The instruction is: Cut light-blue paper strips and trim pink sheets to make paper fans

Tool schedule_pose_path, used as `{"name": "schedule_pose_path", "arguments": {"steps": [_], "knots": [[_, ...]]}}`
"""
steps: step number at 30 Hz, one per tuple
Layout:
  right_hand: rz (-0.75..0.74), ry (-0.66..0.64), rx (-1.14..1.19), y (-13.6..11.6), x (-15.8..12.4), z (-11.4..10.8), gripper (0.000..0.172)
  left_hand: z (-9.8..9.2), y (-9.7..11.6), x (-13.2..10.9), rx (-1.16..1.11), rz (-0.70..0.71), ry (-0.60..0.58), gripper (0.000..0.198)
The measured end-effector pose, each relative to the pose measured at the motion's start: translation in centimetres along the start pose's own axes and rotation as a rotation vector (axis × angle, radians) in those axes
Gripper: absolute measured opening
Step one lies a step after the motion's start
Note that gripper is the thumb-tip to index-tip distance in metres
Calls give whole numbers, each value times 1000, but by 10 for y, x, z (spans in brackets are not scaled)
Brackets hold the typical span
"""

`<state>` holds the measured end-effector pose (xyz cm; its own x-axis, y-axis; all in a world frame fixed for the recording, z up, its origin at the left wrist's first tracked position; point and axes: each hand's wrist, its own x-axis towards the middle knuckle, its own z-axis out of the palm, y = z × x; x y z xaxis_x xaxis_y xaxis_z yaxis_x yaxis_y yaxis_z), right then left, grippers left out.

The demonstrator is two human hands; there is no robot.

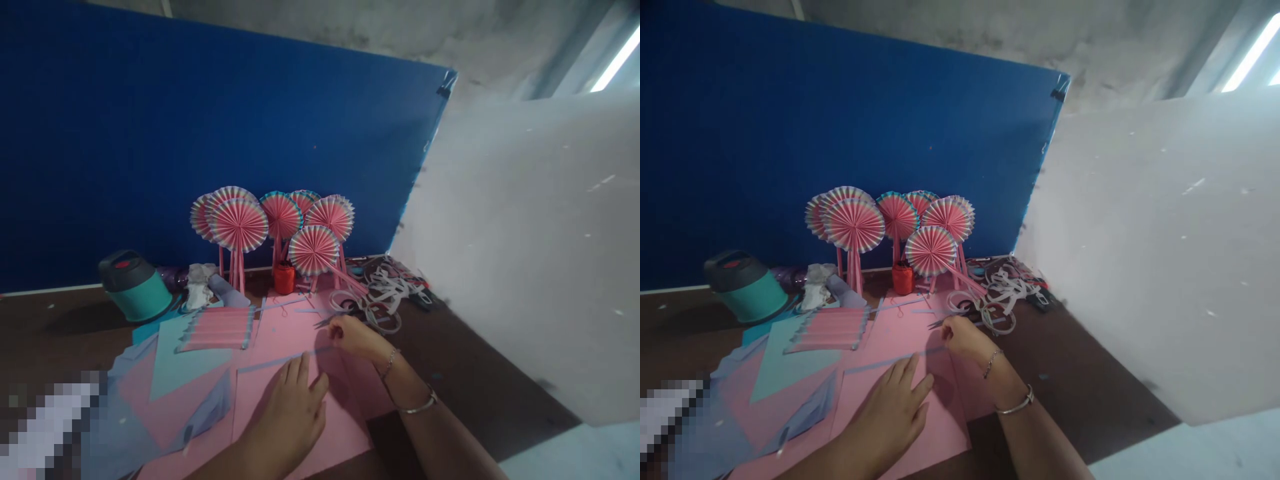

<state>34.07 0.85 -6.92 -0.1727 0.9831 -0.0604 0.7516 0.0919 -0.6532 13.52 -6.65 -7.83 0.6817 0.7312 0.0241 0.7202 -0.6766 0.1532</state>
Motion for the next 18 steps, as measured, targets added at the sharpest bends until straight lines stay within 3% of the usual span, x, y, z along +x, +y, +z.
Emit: {"name": "schedule_pose_path", "arguments": {"steps": [6,12,15,18], "knots": [[7,-31,2,5,-1,-9,11,8,-2,-1,15,7,69,40],[5,-142,46,2,-4,-15,11,14,-4,-3,20,2,95,39],[-42,-143,126,2,-3,-16,11,17,-7,-4,26,22,191,38],[-106,-63,197,3,0,-16,10,13,-12,-5,8,42,370,40]]}}
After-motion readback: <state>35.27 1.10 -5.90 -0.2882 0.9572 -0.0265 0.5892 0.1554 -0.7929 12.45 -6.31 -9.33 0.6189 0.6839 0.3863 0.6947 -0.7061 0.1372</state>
